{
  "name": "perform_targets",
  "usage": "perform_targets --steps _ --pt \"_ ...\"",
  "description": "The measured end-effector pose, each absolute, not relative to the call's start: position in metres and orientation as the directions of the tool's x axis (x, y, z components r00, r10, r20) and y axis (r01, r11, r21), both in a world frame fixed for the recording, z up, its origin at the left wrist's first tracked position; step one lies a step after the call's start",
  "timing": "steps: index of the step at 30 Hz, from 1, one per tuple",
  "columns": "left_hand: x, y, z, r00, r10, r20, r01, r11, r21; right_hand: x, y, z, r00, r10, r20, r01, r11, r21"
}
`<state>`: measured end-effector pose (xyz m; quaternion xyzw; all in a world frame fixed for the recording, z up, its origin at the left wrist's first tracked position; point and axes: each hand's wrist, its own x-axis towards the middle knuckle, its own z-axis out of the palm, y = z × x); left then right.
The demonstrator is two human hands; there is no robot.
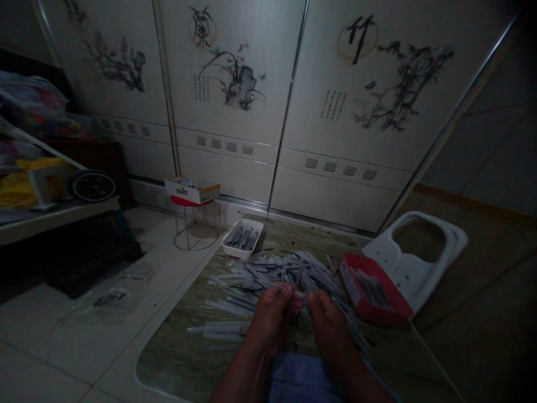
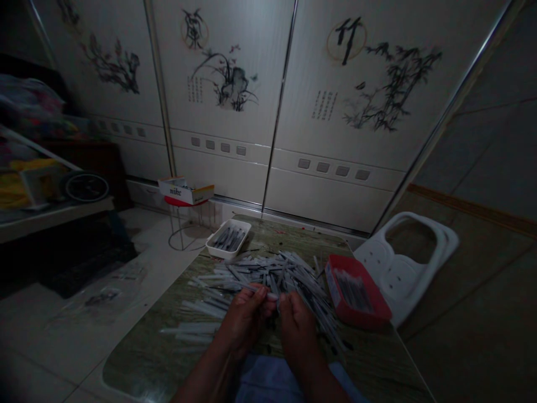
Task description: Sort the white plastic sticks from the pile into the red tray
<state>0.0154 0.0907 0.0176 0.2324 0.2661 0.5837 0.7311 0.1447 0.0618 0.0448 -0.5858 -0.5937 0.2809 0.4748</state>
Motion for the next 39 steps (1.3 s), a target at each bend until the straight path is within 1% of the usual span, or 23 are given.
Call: perform_targets --steps 2,5,7,9,12,14,17,21,27,30,35,39 --pt "0.015 0.091 0.017 0.160 0.982 -0.098 -0.722 0.184 0.667 0.140 0.061 0.045 0.166 0.969 0.181 0.348 0.114 -0.930" --pt "0.015 0.089 0.020 0.140 0.985 -0.101 -0.709 0.171 0.684 0.137 0.060 0.047 0.145 0.984 0.105 0.232 0.070 -0.970" --pt "0.014 0.088 0.023 0.129 0.984 -0.126 -0.715 0.181 0.675 0.139 0.059 0.047 0.113 0.989 0.091 0.213 0.066 -0.975" --pt "0.014 0.087 0.025 0.120 0.981 -0.155 -0.722 0.193 0.664 0.142 0.059 0.046 0.100 0.988 0.117 0.245 0.089 -0.965" --pt "0.014 0.089 0.025 0.108 0.976 -0.187 -0.723 0.206 0.659 0.146 0.057 0.043 0.126 0.969 0.213 0.345 0.159 -0.925" --pt "0.014 0.091 0.023 0.110 0.974 -0.199 -0.729 0.215 0.650 0.148 0.057 0.042 0.119 0.952 0.282 0.434 0.205 -0.877" --pt "0.013 0.092 0.020 0.127 0.973 -0.194 -0.752 0.222 0.621 0.150 0.056 0.040 0.058 0.938 0.340 0.559 0.252 -0.790" --pt "0.013 0.092 0.020 0.160 0.968 -0.195 -0.784 0.244 0.571 0.150 0.059 0.034 0.041 0.916 0.400 0.654 0.278 -0.704" --pt "0.013 0.092 0.019 0.202 0.958 -0.204 -0.820 0.280 0.500 0.146 0.065 0.029 0.045 0.889 0.456 0.708 0.294 -0.642" --pt "0.012 0.093 0.018 0.218 0.954 -0.206 -0.835 0.292 0.466 0.145 0.066 0.033 0.043 0.880 0.473 0.699 0.311 -0.643" --pt "0.010 0.094 0.018 0.217 0.950 -0.226 -0.828 0.302 0.473 0.146 0.065 0.039 0.006 0.897 0.443 0.665 0.327 -0.672" --pt "0.011 0.092 0.019 0.210 0.950 -0.232 -0.817 0.301 0.492 0.149 0.064 0.040 0.027 0.921 0.390 0.660 0.276 -0.699"
